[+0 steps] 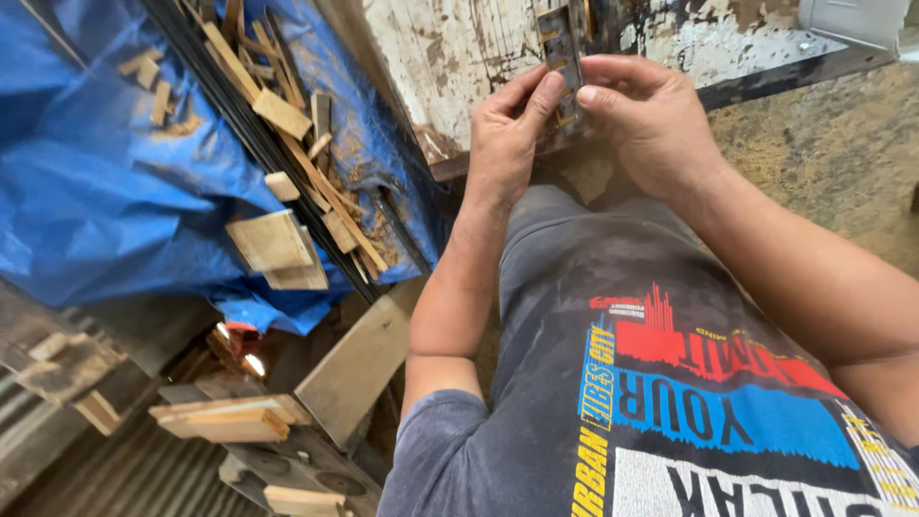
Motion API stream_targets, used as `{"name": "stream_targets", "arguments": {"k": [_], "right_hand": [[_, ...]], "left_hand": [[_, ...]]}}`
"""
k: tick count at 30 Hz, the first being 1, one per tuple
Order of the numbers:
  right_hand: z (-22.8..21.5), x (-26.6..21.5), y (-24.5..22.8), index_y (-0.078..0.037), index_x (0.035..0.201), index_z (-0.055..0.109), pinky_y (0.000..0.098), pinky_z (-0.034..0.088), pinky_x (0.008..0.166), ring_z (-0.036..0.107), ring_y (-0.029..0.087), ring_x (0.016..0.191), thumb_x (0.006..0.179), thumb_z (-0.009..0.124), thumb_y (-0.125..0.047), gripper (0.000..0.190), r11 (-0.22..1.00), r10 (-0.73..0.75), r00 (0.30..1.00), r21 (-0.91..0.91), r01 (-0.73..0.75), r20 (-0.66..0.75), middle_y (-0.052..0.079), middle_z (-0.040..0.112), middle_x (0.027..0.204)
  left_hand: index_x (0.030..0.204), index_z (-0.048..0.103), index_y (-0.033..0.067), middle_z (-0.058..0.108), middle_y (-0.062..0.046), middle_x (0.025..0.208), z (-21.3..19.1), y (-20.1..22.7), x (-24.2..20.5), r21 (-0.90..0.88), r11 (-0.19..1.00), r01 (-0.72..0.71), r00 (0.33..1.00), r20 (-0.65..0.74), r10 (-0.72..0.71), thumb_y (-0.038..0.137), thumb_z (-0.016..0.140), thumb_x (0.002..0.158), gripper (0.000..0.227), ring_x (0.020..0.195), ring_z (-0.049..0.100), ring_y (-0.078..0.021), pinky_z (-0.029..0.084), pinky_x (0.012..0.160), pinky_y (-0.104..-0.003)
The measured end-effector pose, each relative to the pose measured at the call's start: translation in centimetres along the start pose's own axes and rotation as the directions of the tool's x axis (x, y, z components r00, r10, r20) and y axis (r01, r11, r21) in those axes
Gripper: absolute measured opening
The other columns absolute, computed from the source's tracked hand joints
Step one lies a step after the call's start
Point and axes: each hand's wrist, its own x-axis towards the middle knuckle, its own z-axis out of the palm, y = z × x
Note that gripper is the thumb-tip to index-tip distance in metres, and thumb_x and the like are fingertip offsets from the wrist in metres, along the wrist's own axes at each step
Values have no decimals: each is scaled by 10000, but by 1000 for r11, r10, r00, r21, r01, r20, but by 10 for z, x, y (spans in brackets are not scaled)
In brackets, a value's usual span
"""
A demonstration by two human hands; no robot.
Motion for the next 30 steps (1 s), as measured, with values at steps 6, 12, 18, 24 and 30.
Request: {"name": "stream_targets", "arguments": {"k": [6,12,18,24,30], "right_hand": [[4,1,4,-11,1276,703,259,579,843,678,93,951,976,750,-49,306,999,-45,999,17,45,-7,38,737,1130],[5,1,3,-20,1268,716,239,565,864,665,80,951,966,761,-54,308,994,-89,994,-65,85,-57,34,735,1126],[5,-2,4,-19,1256,730,215,523,956,651,59,1048,970,760,-57,290,957,-198,978,-228,179,-64,24,739,1165],[3,-4,9,-21,1250,730,221,532,936,651,59,1025,959,756,-58,295,969,-177,978,-195,153,-113,17,741,1143],[2,5,7,0,1285,710,250,546,936,662,97,1032,971,750,-69,324,975,-149,984,-182,130,-94,61,732,1171]], "left_hand": [[1292,691,-67,749,-82,1114,-2,8,3,32,999,27,1000,10,-27,163,722,1023,356,968,669,-117,564,865,-267],[1322,679,-62,742,-85,1139,-5,15,8,120,992,43,997,64,-51,170,704,1036,369,980,670,-115,571,870,-260],[1334,651,-82,740,-114,1132,-7,15,11,98,991,94,994,51,-99,161,707,1032,391,989,689,-137,597,869,-285],[1272,677,-94,737,-130,1112,-3,12,15,20,987,158,987,40,-159,140,720,1022,345,948,698,-156,611,837,-315],[1181,687,-49,735,-104,1026,-19,-3,30,-112,939,324,944,99,-314,159,693,998,277,886,720,-175,647,775,-358]]}}
